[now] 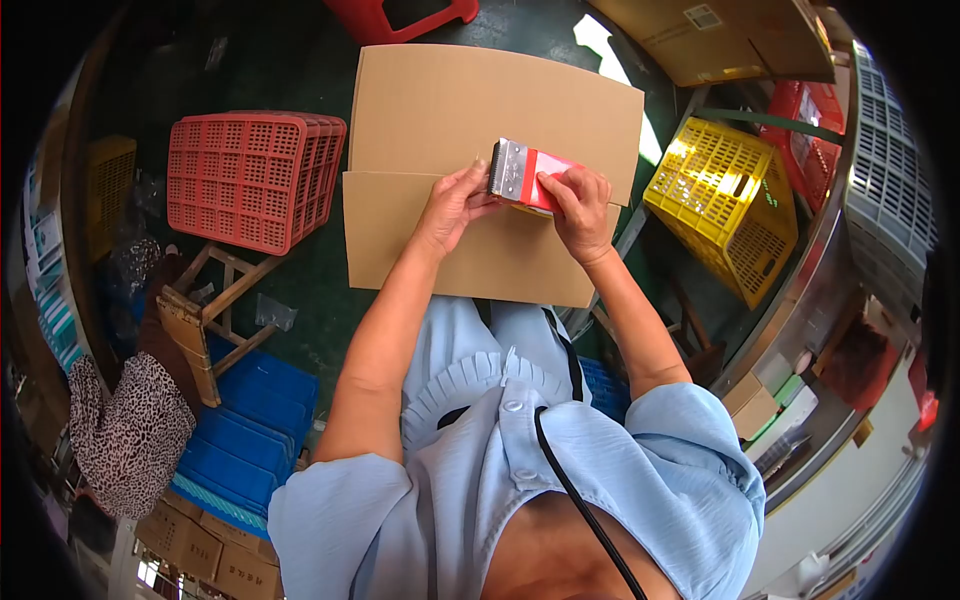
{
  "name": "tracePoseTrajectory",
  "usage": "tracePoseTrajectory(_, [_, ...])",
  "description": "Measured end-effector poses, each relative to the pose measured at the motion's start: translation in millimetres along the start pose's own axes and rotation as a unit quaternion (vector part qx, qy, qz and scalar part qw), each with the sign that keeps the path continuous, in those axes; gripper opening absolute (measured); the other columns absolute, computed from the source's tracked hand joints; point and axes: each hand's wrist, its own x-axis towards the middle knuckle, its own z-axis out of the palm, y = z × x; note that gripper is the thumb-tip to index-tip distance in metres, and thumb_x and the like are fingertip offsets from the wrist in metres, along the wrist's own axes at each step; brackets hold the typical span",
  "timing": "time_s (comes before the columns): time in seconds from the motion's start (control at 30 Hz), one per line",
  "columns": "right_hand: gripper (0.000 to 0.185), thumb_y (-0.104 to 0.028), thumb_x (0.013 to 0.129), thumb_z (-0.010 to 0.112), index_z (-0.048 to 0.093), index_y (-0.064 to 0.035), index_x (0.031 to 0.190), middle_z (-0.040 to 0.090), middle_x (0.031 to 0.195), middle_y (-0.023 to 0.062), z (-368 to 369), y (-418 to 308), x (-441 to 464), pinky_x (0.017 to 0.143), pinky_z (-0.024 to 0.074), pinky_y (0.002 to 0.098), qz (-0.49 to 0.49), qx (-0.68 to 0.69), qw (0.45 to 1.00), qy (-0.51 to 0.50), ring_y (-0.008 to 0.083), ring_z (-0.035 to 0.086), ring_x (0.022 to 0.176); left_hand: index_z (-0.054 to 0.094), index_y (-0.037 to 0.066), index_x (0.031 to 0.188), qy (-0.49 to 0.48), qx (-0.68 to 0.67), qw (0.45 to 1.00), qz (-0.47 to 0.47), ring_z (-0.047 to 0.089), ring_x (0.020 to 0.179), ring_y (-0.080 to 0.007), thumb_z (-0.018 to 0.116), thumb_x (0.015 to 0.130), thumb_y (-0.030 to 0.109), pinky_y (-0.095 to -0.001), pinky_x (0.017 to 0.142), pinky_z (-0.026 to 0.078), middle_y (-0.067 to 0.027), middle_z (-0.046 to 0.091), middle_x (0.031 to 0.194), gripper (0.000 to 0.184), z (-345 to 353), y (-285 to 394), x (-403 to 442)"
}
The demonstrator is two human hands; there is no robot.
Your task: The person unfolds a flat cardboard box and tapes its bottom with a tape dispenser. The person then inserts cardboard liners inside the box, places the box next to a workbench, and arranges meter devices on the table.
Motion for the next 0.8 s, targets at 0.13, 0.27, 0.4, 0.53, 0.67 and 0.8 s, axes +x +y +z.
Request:
tracePoseTrajectory(0.13, [0.057,-0.006,0.06,0.063,0.051,-0.0225,0.113,0.038,0.122,0.0118,-18.0,-12.6,9.0,0.091,0.0299,0.0463,0.006,0.019,0.995,-0.096,0.0365,0.035,0.113,0.059,0.004,0.093,0.066,0.051,0.994,0.064,0.06,0.076,-0.0118,0.054,0.084,0.016,-0.028,0.071,0.048,-0.0054,0.063,0.085,0.016,-10.8,2.7,4.4])
tracePoseTrajectory(0.27, [0.065,-0.018,0.06,0.066,0.046,-0.0341,0.119,0.038,0.122,0.0131,-33.4,-15.4,26.5,0.088,0.035,0.0442,-0.02,0.017,0.976,-0.214,0.0347,0.04,0.107,0.06,0.004,0.087,0.085,0.04,0.994,0.064,0.057,0.066,-0.0069,0.055,0.084,0.019,-0.0232,0.062,0.047,-0.0021,0.062,0.077,0.016,-28.6,5.4,-0.1])
tracePoseTrajectory(0.4, [0.066,-0.02,0.061,0.067,0.043,-0.0392,0.12,0.041,0.115,0.0122,-24.6,-24.9,51.0,0.077,0.0449,0.0354,-0.098,0.015,0.937,-0.336,0.0291,0.05,0.089,0.059,0.002,0.076,0.142,0.127,0.975,0.113,0.058,0.056,-0.0097,0.059,0.081,0.016,-0.0224,0.052,0.048,-0.0037,0.06,0.066,0.015,-48.5,17.3,-0.2])
tracePoseTrajectory(0.53, [0.064,-0.023,0.064,0.067,0.042,-0.0395,0.121,0.042,0.112,0.0135,-6.5,-62.1,83.4,0.076,0.0454,0.0362,-0.093,-0.02,0.928,-0.361,0.0288,0.051,0.085,0.058,0.0,0.079,0.213,0.135,0.955,0.155,0.059,0.057,-0.011,0.061,0.079,0.018,-0.0224,0.053,0.049,-0.0079,0.061,0.07,0.018,-116.4,60.4,-18.0])
tracePoseTrajectory(0.67, [0.059,-0.03,0.066,0.065,0.043,-0.037,0.121,0.046,0.099,0.0133,31.3,-101.1,115.9,0.067,0.047,0.034,-0.131,-0.079,0.915,-0.374,0.026,0.054,0.077,0.059,-0.001,0.081,0.289,0.151,0.929,0.172,0.058,0.054,-0.0117,0.06,0.079,0.017,-0.0226,0.052,0.048,-0.009,0.061,0.068,0.018,-182.3,103.0,-26.6])
tracePoseTrajectory(0.8, [0.054,-0.037,0.069,0.061,0.044,-0.0344,0.12,0.048,0.09,0.0117,56.2,-122.6,137.3,0.06,0.0472,0.0322,-0.127,-0.15,0.877,-0.438,0.0232,0.055,0.072,0.059,0.0,0.079,0.322,0.141,0.927,0.13,0.058,0.054,-0.0122,0.062,0.078,0.019,-0.0228,0.05,0.048,-0.0081,0.061,0.067,0.019,-217.8,84.3,11.5])
